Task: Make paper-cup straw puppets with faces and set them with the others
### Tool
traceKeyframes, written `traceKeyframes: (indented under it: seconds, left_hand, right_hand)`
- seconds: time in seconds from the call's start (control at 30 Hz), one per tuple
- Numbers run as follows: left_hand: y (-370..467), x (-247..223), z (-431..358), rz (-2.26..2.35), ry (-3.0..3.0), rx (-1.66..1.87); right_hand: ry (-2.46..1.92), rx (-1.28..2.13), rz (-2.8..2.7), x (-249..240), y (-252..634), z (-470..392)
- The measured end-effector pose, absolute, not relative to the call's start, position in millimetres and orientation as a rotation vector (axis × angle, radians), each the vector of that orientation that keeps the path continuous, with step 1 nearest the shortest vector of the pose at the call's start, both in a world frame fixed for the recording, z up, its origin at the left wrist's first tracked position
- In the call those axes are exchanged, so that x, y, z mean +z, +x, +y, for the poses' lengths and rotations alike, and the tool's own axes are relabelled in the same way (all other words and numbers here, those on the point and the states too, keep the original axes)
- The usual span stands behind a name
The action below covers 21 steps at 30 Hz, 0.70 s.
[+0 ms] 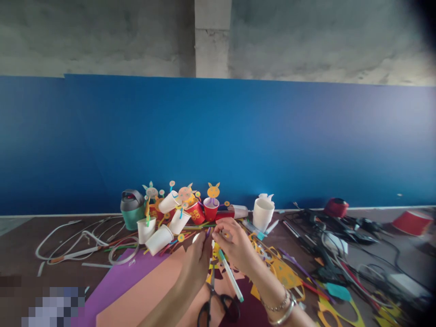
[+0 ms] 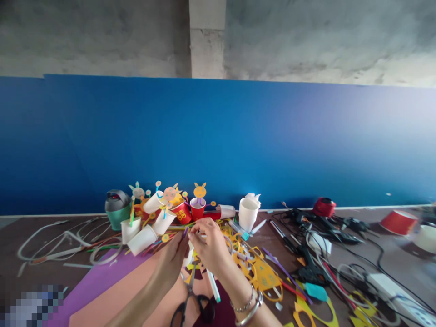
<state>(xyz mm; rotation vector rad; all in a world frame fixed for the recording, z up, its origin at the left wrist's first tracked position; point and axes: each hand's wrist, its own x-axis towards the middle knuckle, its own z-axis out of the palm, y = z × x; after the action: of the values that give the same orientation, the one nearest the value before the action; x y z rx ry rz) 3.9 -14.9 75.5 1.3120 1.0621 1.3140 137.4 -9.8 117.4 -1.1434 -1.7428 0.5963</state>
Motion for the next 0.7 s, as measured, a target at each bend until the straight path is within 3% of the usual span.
traceKeyframes:
  seconds: [0.33,0.7]
  left_hand:
    - [3,75,-13,1.064,1.359,1.316]
    - [5,91,-12,0.874,1.020,1.317]
  right_hand:
    - [-1.084,0.465,-1.835,129,137,-19]
    - [-1.019,0.461,-1.996,139,141,-27]
